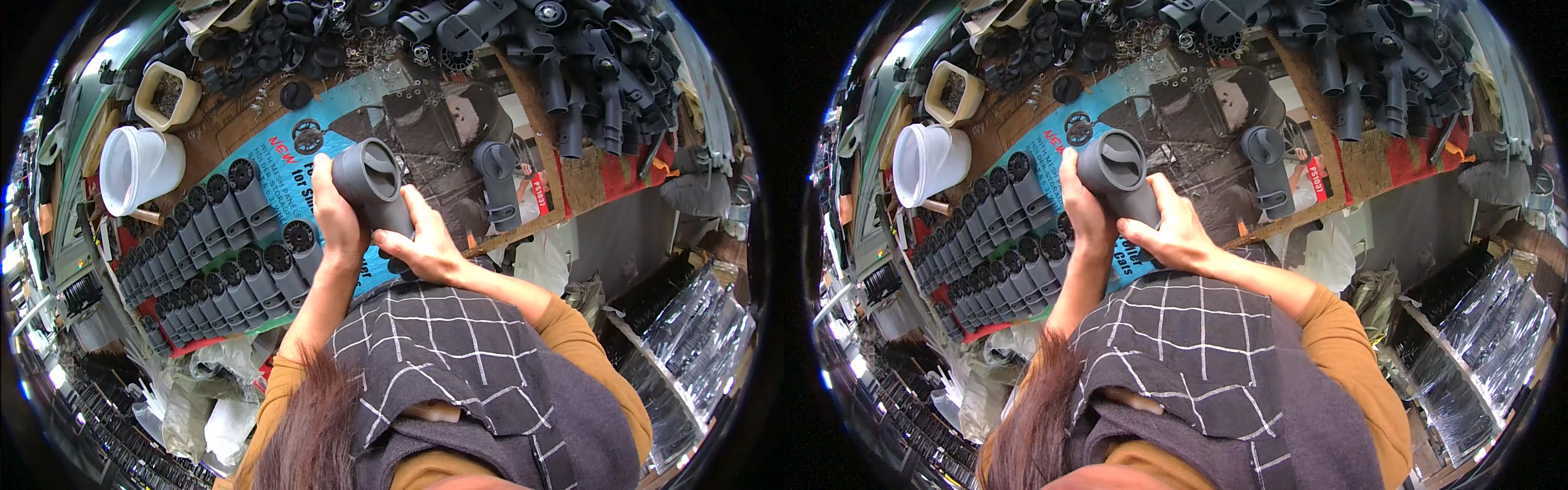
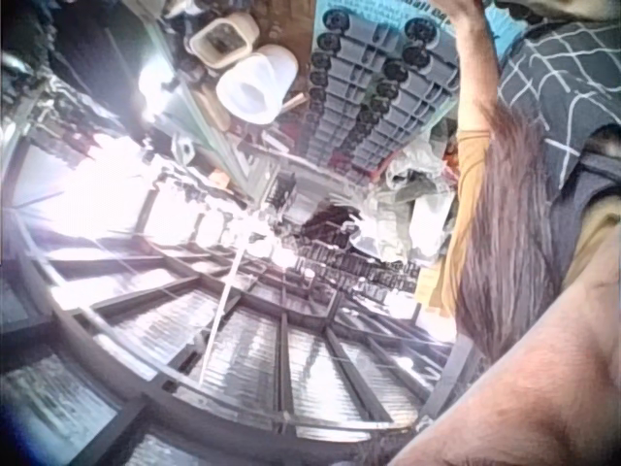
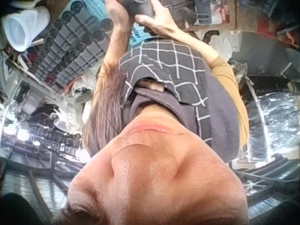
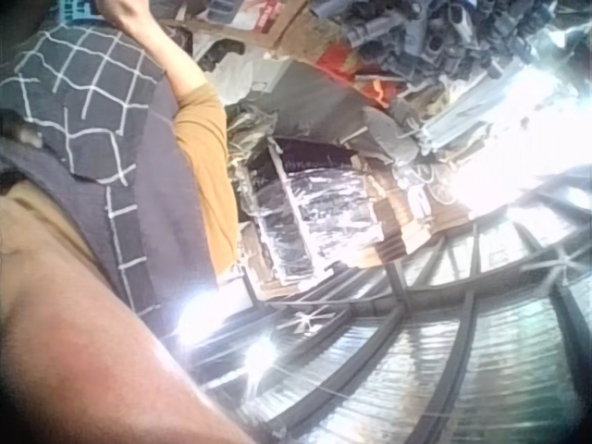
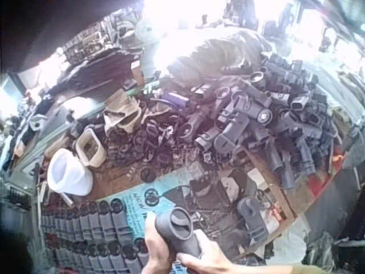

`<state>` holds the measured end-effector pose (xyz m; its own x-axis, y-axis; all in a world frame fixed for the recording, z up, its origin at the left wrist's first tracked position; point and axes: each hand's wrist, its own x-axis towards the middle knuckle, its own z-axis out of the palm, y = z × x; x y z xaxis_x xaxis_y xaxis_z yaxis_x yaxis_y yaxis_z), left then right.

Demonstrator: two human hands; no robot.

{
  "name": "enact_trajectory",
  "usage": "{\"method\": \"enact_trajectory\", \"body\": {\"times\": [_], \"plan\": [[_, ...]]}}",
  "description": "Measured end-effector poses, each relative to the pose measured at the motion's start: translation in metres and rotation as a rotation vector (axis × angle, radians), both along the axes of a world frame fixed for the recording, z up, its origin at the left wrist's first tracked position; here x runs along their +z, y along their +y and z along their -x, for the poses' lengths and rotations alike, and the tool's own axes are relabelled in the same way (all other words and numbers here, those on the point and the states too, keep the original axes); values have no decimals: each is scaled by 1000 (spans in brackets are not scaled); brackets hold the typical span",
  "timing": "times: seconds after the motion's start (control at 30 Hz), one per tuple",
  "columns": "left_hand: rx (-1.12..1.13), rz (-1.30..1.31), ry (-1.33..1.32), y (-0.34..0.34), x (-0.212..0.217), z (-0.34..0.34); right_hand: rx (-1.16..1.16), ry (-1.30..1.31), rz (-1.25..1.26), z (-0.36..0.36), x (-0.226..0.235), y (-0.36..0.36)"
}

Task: The person repeatedly picks up small black plastic components from a cluttered workbench, snaps them together by hand, and places the assembled units into a white sack. The cycle of picking, assembling, and depositing continues throughout the clip.

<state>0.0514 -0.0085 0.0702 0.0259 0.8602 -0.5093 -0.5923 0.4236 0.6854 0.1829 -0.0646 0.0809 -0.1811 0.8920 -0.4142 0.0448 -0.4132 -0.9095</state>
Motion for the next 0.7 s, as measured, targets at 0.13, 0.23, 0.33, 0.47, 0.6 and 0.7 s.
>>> {"method": "enact_trajectory", "body": {"times": [0.13, 0.23, 0.33, 0.47, 0.6, 0.7], "plan": [[19, -103, 20, -2, -3, -3, -30, -93, -134, -1, 0, 10], [-155, -145, 34, -7, -3, -1, -193, -603, -790, -14, -7, 31], [-179, -104, 79, -13, -4, -10, -44, -667, -852, -21, -11, 32], [-246, -242, 234, -14, -6, -19, -43, -687, -668, -26, -16, 19], [-140, -151, 175, -6, -8, -23, -131, -516, -479, -23, -17, -7], [-165, 66, 161, -4, -14, -23, -94, -504, -522, -16, -23, -22]]}}
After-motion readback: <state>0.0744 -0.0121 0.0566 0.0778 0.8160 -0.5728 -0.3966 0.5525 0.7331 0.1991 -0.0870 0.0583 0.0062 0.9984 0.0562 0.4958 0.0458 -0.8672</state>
